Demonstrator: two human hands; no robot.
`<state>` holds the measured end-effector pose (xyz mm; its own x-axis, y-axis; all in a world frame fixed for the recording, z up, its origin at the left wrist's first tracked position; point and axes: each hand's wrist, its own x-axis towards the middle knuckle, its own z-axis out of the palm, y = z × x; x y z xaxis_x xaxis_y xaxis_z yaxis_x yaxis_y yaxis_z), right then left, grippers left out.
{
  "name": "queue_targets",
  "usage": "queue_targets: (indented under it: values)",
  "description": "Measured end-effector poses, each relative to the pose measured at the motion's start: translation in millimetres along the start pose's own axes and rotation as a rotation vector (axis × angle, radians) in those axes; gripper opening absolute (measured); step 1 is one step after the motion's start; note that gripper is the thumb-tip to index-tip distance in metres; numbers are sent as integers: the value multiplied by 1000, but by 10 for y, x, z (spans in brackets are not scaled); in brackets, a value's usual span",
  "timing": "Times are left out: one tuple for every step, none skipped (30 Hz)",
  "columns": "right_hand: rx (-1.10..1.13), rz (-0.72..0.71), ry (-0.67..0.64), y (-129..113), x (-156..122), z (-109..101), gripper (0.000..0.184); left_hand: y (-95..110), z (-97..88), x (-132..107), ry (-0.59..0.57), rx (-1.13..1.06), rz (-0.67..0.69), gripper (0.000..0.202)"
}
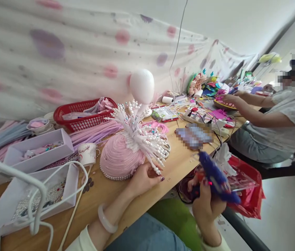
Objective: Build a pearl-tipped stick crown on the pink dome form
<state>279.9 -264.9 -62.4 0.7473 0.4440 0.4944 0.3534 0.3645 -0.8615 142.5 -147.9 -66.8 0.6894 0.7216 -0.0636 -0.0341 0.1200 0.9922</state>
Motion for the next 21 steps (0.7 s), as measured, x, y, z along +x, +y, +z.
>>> queue_targets:
  values:
    - [-41, 50, -8, 36, 157, 14, 21, 15, -2, -6, 1, 15, -9, 25]
    - [-107, 75, -39, 93, 321, 33, 25, 27, -3, -12, 0, 30, -16, 25]
    - [-170, 104, -67, 170, 482, 57, 29, 36, -3, -16, 0, 44, -20, 25]
    - [-210, 147, -116, 267, 631, 85, 32, 40, -2, -21, 1, 56, -18, 25]
    - [-243, 182, -174, 376, 762, 116, 36, 39, -2, -24, 2, 67, -12, 25]
    - [-272, 196, -196, 491, 870, 150, 37, 35, -2, -27, 4, 77, -3, 25]
    - [-301, 184, -207, 605, 955, 182, 38, 27, -3, -30, 7, 83, 7, 24]
    - [-321, 155, -214, 712, 1016, 212, 41, 19, -3, -31, 8, 87, 10, 24]
    - [-331, 133, -219, 805, 1056, 236, 44, 11, -4, -32, 10, 87, 5, 24]
    - [-332, 121, -229, 883, 1078, 251, 48, 5, -4, -33, 11, 84, -9, 24]
    - [-328, 126, -244, 942, 1085, 258, 52, 2, -3, -34, 11, 83, -27, 24]
    - [-324, 146, -260, 982, 1083, 256, 55, 2, -1, -35, 11, 84, -46, 25]
    - [-322, 170, -273, 1005, 1075, 249, 58, 4, 1, -36, 11, 88, -63, 26]
    - [-323, 187, -285, 1013, 1065, 238, 60, 9, 3, -37, 11, 92, -75, 26]
    - [-327, 196, -297, 1009, 1056, 227, 60, 14, 4, -36, 13, 94, -83, 27]
    - [-333, 197, -312, 998, 1048, 217, 58, 20, 5, -35, 18, 90, -86, 27]
    - [-339, 194, -324, 983, 1042, 209, 56, 27, 6, -32, 24, 80, -88, 27]
    - [-346, 185, -333, 966, 1038, 205, 52, 36, 7, -28, 28, 67, -90, 27]
    - [-355, 175, -341, 950, 1035, 204, 48, 45, 7, -25, 27, 55, -92, 27]
    - [-363, 166, -342, 936, 1032, 205, 45, 55, 7, -23, 21, 48, -96, 26]
    - [-367, 162, -342, 923, 1030, 208, 43, 65, 8, -22, 11, 44, -102, 25]
